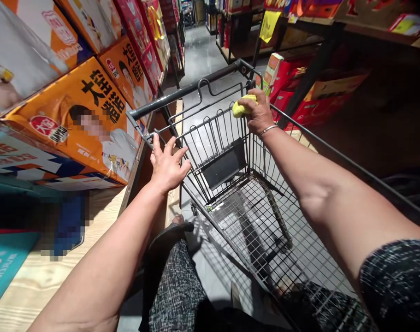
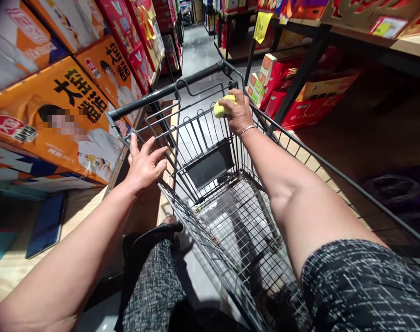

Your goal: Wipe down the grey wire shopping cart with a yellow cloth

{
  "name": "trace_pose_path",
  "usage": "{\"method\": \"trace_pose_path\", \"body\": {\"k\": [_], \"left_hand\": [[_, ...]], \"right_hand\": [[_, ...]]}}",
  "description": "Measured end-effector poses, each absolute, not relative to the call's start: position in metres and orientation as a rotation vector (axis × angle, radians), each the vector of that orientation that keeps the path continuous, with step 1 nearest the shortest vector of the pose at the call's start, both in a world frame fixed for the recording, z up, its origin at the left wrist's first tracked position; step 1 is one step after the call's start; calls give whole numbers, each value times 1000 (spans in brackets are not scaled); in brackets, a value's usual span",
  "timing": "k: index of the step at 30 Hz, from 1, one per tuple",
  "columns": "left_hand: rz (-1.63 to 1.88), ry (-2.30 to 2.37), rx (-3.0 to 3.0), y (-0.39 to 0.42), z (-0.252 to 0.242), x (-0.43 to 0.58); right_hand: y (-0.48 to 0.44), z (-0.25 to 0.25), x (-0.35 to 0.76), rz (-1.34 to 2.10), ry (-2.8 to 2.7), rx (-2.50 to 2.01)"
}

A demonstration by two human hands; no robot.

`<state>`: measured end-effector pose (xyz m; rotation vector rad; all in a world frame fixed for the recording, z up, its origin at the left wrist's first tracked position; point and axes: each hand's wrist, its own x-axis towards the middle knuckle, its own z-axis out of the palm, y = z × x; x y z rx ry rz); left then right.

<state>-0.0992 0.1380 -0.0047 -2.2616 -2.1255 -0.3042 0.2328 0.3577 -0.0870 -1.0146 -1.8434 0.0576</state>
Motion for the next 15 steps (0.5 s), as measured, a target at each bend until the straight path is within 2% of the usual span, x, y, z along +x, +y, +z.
{"method": "trace_pose_path", "body": {"k": [2, 6, 10, 13, 15], "left_hand": [[-311, -2125, -2261, 138, -5, -99], [-325, -2125, -2248, 137, -7, -99], [-341, -2106, -2245, 139, -7, -100], [-352, -2099, -2263, 139, -5, -101], [-352, -2089, -2300, 139, -4, -101]], "right_hand": [[356, -103, 236, 110, -1828, -1073], [318, -172, 245, 209, -1765, -1266], [255, -229, 254, 298, -1927, -1727], [217, -238, 262, 448, -2266, -2044], [206, -225, 265, 424, -2423, -2093]]}}
